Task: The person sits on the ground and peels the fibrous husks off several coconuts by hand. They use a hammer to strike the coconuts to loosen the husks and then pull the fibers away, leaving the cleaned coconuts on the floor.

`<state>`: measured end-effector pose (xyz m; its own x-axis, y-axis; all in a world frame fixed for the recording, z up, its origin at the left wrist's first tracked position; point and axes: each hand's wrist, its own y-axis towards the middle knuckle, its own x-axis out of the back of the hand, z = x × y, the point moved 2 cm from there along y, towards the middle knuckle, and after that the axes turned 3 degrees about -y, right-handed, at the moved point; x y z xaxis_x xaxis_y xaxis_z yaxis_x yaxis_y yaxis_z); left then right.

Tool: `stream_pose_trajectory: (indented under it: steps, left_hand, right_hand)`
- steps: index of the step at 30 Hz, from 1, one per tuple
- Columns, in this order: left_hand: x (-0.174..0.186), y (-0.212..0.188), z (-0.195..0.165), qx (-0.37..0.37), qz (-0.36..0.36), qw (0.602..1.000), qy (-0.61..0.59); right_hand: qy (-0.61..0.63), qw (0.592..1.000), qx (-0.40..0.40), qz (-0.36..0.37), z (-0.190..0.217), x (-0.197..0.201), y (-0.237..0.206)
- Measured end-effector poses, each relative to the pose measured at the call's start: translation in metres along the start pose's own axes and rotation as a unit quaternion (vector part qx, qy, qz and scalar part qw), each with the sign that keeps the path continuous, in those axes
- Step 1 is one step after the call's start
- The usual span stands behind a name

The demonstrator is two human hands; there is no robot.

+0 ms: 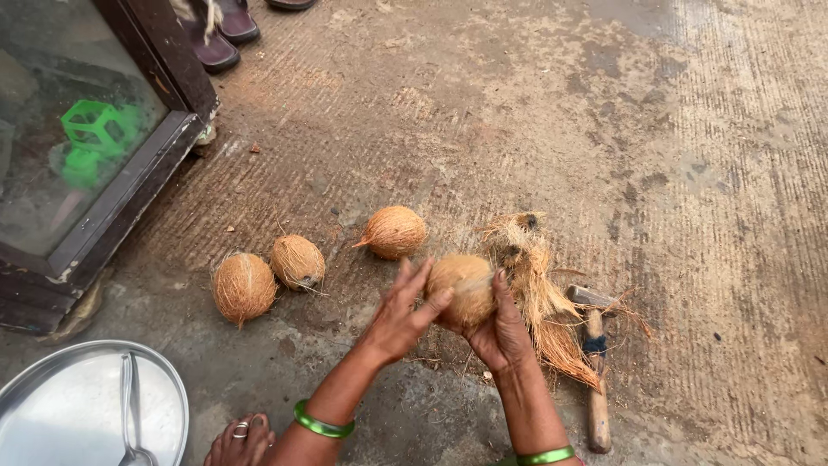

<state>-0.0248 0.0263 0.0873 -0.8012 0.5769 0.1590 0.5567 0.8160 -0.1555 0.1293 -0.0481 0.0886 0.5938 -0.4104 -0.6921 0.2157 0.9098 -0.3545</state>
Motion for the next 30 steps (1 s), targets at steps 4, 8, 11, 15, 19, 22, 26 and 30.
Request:
stream_pose_trajectory:
  steps: [4,8,11,15,19,22,26,30]
  left_hand:
    - [-0.006,-0.006,-0.013,-0.267,-0.182,0.927,0.192]
    - [-0.027,-0.009,-0.017,-0.321,-0.218,0.909,0.15]
    - [-0.03,-0.003,-0.008,-0.277,-0.188,0.941,0.05]
    - [-0.008,0.014,0.014,-0.344,-0.24,0.902,0.105]
    - [0.032,0.033,0.045,-0.186,-0.254,0.909,0.274]
    - [0.045,0.028,0.053,-0.036,-0.23,0.925,0.301]
    - [0.013,0.015,0.015,-0.24,-0.158,0.955,0.07]
    - [-0.017,0.001,-0.019,-0.331,-0.116,0.936,0.035]
  right_hand:
    - [0.002,0.998,0.067,-0.019,-0.002,0.005,0.006]
    - [-0.008,0.995,0.093,-0.038,-0.014,0.009,0.007]
    - [-0.024,0.991,0.132,-0.008,-0.015,0.004,0.004]
    - [-0.035,0.99,0.133,-0.027,-0.002,-0.003,-0.005]
    - [0.043,0.992,0.109,0.055,0.013,-0.01,-0.015]
    - [0.051,0.991,0.119,0.04,0.017,-0.009,-0.017]
    - [0.01,0.99,0.141,0.028,0.013,-0.002,-0.013]
    - [0.007,0.987,0.148,0.065,0.01,0.005,-0.009]
